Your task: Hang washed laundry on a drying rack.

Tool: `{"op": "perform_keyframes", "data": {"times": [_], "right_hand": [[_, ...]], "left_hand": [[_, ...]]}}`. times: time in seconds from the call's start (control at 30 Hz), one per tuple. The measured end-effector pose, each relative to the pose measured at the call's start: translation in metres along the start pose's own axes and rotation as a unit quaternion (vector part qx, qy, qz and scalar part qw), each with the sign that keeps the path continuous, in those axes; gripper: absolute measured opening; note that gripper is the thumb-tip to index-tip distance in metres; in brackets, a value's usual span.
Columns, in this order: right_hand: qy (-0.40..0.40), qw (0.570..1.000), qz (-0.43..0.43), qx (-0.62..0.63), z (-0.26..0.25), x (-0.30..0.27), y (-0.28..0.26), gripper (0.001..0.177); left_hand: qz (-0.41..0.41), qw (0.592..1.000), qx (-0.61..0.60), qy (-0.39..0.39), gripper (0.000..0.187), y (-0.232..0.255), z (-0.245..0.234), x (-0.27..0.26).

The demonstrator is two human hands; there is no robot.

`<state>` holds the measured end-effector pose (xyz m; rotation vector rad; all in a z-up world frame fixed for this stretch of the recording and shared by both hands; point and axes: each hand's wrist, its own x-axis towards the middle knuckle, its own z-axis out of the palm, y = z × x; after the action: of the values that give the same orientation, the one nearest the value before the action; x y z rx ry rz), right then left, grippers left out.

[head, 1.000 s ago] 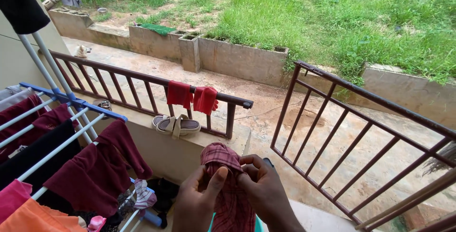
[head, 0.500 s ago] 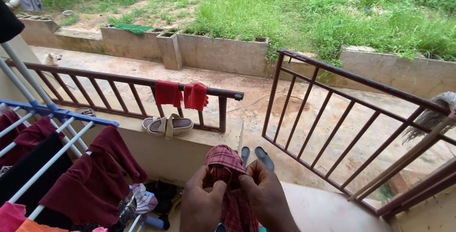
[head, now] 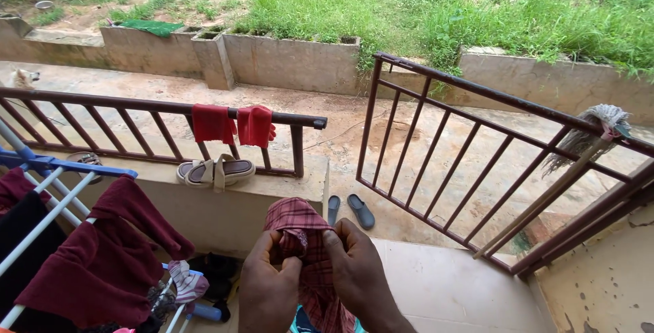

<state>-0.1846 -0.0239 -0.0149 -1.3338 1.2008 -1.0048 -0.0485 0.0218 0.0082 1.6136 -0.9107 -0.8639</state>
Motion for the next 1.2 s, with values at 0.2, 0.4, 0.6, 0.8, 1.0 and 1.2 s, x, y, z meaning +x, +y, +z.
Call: {"op": "perform_keyframes", "data": {"times": [0.2,0.4,0.6,0.8,1.0,1.2], "right_hand": [[-0.002,0.998,0.032,0.059,0.002,-0.010,-0.020,0.030],[-0.081,0.992,-0.019,0.093,-0.006,-0.012,-0.024,0.021],[-0.067,0.975,0.004,0.210,-0.002,-0.004,0.005,0.018],[-0.049,0.946,0.087,0.310,0.000,0.000,-0.011,0.015],[-0.109,0.966,0.131,0.194,0.006,-0.006,-0.036,0.023],[-0.122,0.968,0.142,0.167,0.017,-0.013,-0.068,0.031]], "left_hand": [[-0.065,0.998,0.018,0.009,0.023,0.009,0.002,-0.002],[-0.082,0.996,-0.033,-0.022,0.039,0.020,-0.001,-0.004],[-0.097,0.991,-0.085,0.036,0.033,0.007,-0.005,0.003],[0.041,0.972,-0.221,0.074,0.039,-0.029,-0.010,0.016],[-0.038,0.974,-0.189,0.119,0.033,-0.007,-0.016,0.008],[0.050,0.991,-0.070,0.101,0.037,0.010,-0.016,-0.008]]}}
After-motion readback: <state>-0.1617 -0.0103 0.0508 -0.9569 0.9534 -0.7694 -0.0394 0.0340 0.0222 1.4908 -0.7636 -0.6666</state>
